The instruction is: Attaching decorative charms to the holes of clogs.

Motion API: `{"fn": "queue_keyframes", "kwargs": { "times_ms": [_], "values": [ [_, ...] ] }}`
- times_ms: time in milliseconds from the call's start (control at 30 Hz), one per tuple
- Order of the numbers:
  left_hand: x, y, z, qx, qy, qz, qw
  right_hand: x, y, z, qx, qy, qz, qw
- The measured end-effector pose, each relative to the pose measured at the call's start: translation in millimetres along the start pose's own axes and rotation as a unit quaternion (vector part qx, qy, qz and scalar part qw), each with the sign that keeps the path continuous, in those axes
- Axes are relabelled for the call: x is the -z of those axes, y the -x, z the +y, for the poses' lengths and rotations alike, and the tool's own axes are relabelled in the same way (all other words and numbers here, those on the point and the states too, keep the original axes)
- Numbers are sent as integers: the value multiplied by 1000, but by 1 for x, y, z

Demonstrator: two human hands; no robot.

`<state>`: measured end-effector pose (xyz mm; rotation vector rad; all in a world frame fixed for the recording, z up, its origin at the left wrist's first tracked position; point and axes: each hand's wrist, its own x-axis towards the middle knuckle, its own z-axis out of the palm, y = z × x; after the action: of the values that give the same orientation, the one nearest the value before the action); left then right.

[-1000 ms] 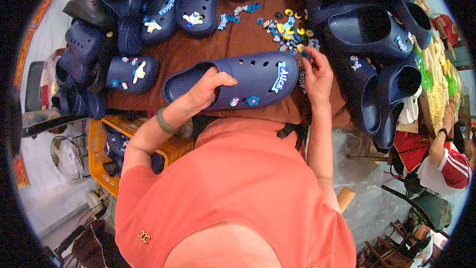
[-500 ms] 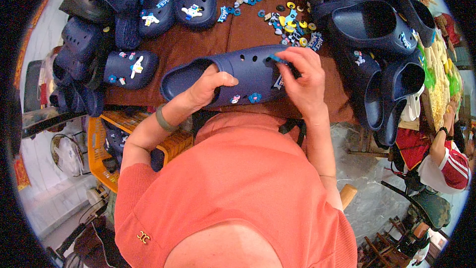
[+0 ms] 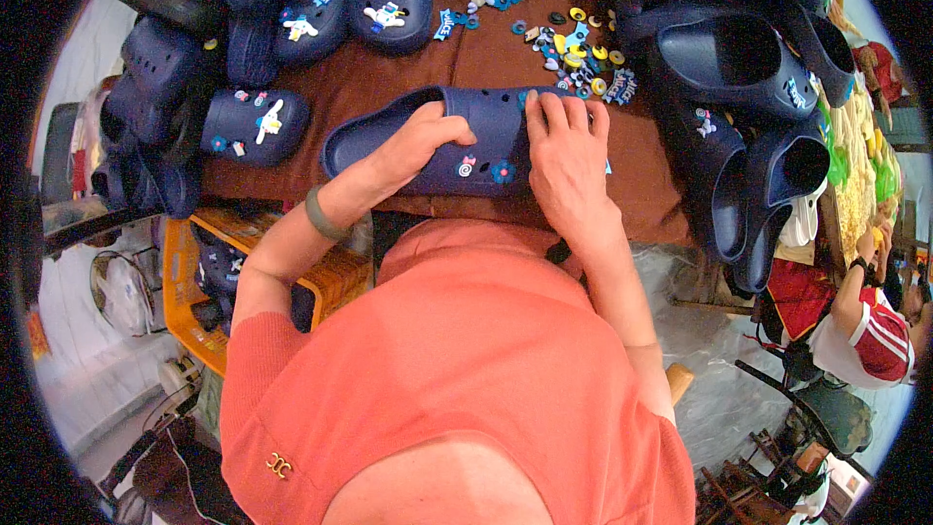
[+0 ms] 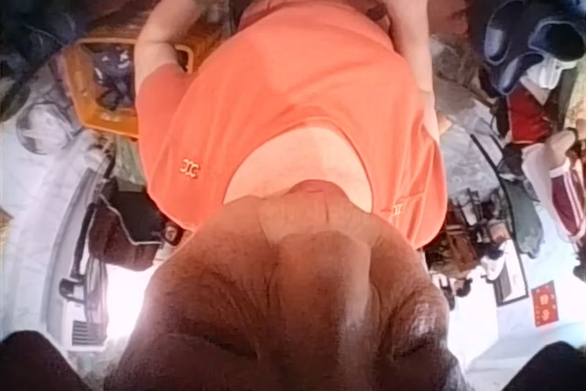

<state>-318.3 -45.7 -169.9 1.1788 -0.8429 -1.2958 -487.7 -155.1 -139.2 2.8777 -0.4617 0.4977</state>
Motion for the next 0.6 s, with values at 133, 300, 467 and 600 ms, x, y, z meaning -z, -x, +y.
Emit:
{"fn": "queue_keyframes", "kwargs": {
  "times_ms": [133, 300, 467, 600],
  "values": [
    [5, -4, -6, -4, -19, 9, 1000, -4, -13, 9, 29, -9, -35, 999],
    [1, -2, -3, 4, -10, 11, 1000, -20, -27, 5, 34, 43, -36, 998],
    [6, -6, -9, -20, 0, 2, 1000, -27, -29, 32, 49, -137, -16, 989],
    [7, -5, -10, -23, 13, 5, 1000, -23, -7, 39, -45, -339, -33, 939]
  ]
}}
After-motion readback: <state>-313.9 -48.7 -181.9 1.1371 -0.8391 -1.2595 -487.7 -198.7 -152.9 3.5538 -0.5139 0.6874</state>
